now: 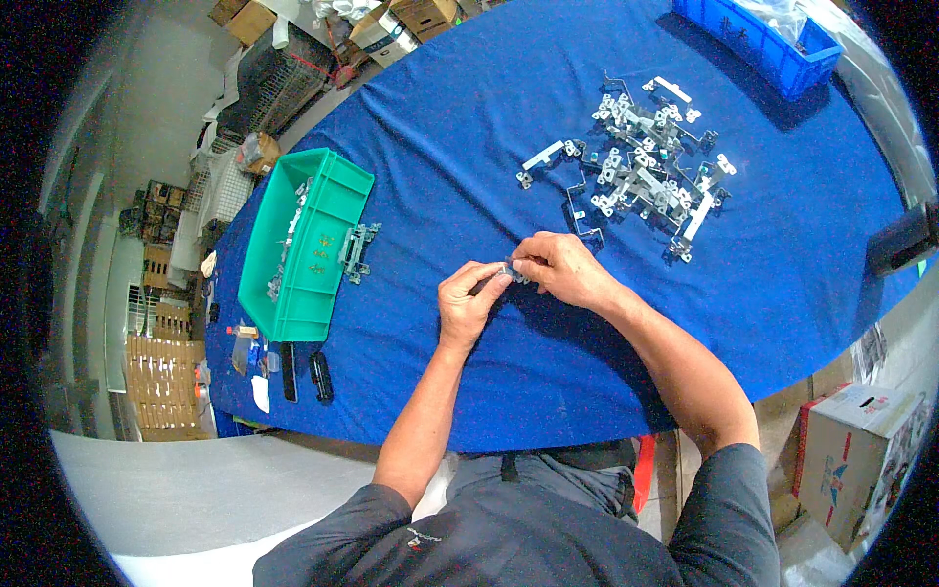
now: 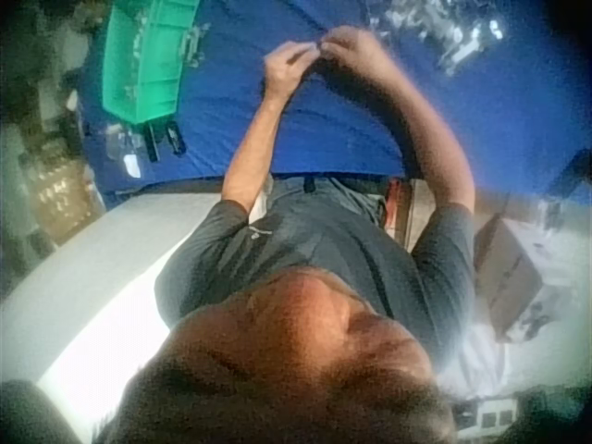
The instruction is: The person assembles small metal brackets by hand, fitting the component pieces together at a work table.
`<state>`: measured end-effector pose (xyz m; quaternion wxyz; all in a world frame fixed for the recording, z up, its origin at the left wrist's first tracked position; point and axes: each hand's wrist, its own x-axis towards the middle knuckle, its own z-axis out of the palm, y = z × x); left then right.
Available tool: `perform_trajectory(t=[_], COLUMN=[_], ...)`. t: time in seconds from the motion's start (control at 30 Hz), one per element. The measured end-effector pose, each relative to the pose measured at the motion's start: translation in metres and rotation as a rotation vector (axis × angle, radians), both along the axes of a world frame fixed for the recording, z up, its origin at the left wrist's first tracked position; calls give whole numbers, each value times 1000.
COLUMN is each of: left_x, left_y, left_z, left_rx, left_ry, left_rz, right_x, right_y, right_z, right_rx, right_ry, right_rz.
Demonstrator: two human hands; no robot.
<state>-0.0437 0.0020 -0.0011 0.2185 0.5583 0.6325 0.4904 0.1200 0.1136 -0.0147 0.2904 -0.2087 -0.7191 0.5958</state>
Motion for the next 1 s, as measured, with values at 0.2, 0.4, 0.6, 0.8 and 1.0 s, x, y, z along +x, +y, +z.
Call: perform_trajectory(t=[0.2, 0.4, 0.6, 0.8, 1.0], left_x=[-1, -5, -3, -1, 2], left_y=[2, 0, 1, 0, 2], left_z=[-5, -12, -6, -1, 2], left_rx=[129, 96, 64, 14, 19], left_ry=[-47, -210, -140, -39, 7], left_rz=[95, 165, 69, 30, -20], right_x=[-1, -1, 0, 0, 0], right_y=[-1, -3, -3, -1, -2], right_z=[9, 7, 10, 7, 11], right_rx=[-277, 187, 15, -136, -78], right_ry=[45, -125, -118, -39, -12], right_rz=[-172, -48, -51, 33, -119])
